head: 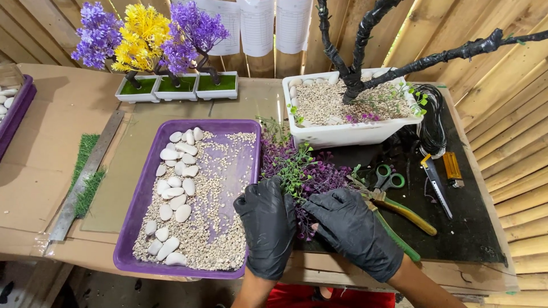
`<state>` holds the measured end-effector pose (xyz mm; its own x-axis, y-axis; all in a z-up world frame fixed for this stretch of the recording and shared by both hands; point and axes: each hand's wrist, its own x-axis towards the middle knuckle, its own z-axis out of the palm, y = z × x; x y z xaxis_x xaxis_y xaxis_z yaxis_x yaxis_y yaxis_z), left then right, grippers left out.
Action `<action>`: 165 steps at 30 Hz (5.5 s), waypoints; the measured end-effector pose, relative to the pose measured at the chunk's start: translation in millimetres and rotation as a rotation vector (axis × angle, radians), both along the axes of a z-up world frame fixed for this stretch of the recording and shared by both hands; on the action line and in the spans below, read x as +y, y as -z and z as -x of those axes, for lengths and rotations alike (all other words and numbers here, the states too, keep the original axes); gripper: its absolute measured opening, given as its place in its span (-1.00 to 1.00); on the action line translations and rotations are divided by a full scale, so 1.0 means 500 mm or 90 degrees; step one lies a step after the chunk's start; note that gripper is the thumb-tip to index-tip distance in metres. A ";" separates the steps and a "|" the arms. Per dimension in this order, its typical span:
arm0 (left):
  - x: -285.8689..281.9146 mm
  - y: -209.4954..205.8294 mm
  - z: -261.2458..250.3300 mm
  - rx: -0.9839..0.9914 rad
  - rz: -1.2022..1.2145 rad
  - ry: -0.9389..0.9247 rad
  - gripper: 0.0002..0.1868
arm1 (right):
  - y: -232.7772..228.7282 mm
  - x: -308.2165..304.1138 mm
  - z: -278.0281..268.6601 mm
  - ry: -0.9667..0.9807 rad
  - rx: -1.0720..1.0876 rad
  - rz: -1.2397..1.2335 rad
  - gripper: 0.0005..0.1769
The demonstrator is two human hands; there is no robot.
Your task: The person arranges small artificial plants and white stones into a rectangular white pot containing a black bonsai tree. They use pliers to trim the stems of the purple and green plants before inserting them into the gravel substrate. The person also places white stones around the base of the tree and adjusts the branches.
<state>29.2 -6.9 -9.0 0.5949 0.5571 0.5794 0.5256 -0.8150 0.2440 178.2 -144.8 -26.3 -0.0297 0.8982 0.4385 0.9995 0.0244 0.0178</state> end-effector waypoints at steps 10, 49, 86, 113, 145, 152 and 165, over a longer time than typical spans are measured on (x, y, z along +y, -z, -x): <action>0.010 0.033 -0.054 0.055 0.011 -0.065 -0.89 | -0.034 -0.006 0.007 -0.020 0.039 0.010 -0.43; -0.013 -0.029 0.018 -0.717 1.021 0.191 -0.63 | -0.167 0.042 0.119 0.057 0.534 -0.216 -0.89; -0.024 0.032 0.046 -0.504 0.576 0.381 -0.83 | -0.084 -0.001 0.155 0.171 0.576 -0.187 -0.74; -0.144 -0.087 -0.051 -0.453 1.071 0.253 -0.75 | -0.078 -0.131 0.053 0.190 0.531 -0.290 -0.74; -0.168 -0.095 -0.110 -0.453 0.984 0.115 -0.76 | -0.088 -0.121 -0.007 0.135 0.554 -0.259 -0.83; -0.156 -0.145 -0.128 -0.326 1.083 -0.070 -0.50 | -0.109 -0.105 -0.009 0.126 0.503 -0.285 -0.92; -0.136 -0.085 -0.153 -0.290 1.076 -0.055 -0.34 | -0.051 -0.098 -0.045 0.090 0.318 -0.303 -0.86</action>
<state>105.8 -74.6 33.7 0.5024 0.6895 -0.5217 0.2039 0.4918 0.8465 200.6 -193.8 -0.9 0.3798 0.5864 0.7154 0.8840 -0.0023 -0.4674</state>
